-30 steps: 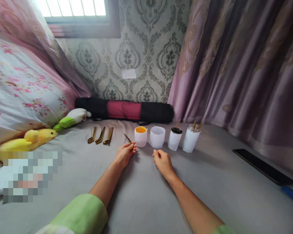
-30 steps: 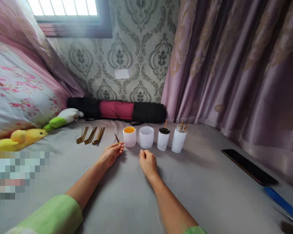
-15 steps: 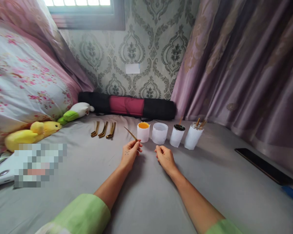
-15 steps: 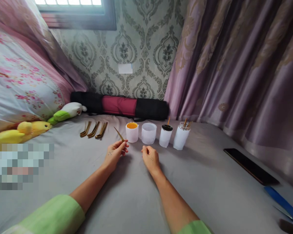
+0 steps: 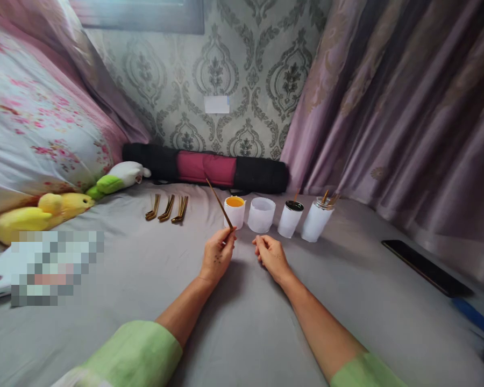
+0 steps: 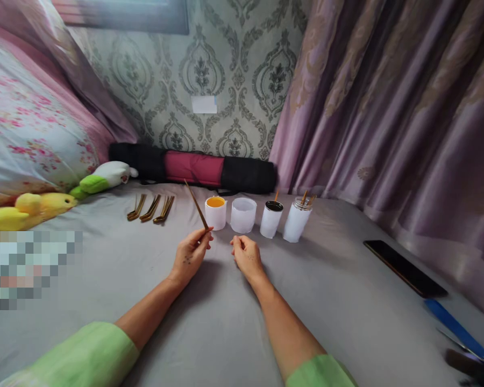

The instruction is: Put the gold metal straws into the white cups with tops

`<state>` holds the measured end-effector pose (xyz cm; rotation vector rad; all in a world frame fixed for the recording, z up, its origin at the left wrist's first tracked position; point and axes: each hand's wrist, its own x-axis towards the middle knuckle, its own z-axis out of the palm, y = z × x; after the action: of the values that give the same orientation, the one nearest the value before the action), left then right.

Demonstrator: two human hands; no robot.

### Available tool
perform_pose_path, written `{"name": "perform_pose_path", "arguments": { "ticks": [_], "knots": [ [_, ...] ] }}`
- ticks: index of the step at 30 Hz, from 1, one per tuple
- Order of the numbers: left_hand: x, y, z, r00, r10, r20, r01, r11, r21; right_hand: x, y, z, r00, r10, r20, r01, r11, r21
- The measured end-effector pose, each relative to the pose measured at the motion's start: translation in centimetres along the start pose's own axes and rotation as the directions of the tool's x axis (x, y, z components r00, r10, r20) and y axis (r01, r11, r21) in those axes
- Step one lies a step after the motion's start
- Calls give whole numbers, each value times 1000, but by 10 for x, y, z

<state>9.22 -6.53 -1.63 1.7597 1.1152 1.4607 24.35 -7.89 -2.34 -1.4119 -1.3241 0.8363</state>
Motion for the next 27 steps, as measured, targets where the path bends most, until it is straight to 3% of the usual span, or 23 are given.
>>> {"name": "perform_pose_path", "arguments": {
  "ticks": [9, 27],
  "knots": [
    [-8, 9, 6, 972, 182, 150, -211, 956, 206, 0, 0, -1, 1000, -13, 2, 12, 998, 66],
    [-14, 12, 5, 904, 256, 343, -399, 793, 460, -4, -18, -5, 998, -55, -22, 59, 955, 291]
  ]
}}
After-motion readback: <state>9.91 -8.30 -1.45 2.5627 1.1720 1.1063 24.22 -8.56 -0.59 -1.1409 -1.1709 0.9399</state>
